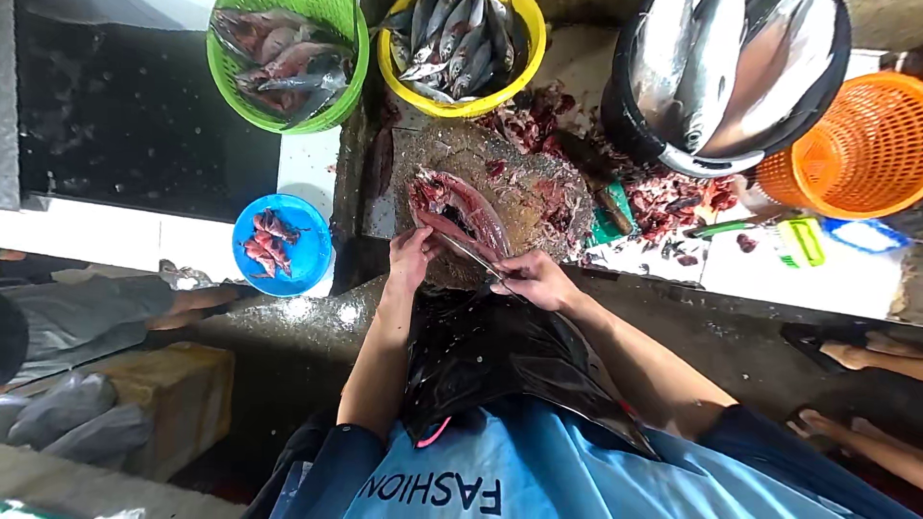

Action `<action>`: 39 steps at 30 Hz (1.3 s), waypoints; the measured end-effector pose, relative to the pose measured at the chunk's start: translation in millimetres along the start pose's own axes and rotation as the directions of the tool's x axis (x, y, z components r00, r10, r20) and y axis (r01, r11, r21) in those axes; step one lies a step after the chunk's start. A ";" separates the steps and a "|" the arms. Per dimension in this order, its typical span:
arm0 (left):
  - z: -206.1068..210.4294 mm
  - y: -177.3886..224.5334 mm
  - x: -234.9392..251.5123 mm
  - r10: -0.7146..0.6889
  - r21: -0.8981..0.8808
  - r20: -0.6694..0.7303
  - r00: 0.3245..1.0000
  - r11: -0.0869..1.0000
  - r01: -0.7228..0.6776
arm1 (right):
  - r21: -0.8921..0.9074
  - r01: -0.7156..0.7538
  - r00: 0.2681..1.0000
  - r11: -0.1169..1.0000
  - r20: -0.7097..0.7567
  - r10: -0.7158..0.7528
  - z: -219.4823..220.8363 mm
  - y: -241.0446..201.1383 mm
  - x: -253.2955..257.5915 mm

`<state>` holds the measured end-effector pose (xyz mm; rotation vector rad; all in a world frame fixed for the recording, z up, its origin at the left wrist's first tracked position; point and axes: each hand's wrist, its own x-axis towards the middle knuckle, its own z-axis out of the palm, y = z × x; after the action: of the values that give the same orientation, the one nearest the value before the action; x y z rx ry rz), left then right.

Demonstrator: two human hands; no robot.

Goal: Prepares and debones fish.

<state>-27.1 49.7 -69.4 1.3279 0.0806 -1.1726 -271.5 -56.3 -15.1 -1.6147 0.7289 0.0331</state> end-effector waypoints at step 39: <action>20.3 -18.0 2.1 0.037 0.007 0.269 0.962 0.999 -0.040 | -0.607 -0.231 0.810 0.760 -0.553 -0.195 41.2 -2.9 -0.3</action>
<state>-49.7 36.4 -76.8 1.1647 -0.1495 -1.3112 -254.6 -19.0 -20.6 -2.3411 1.3267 -0.2429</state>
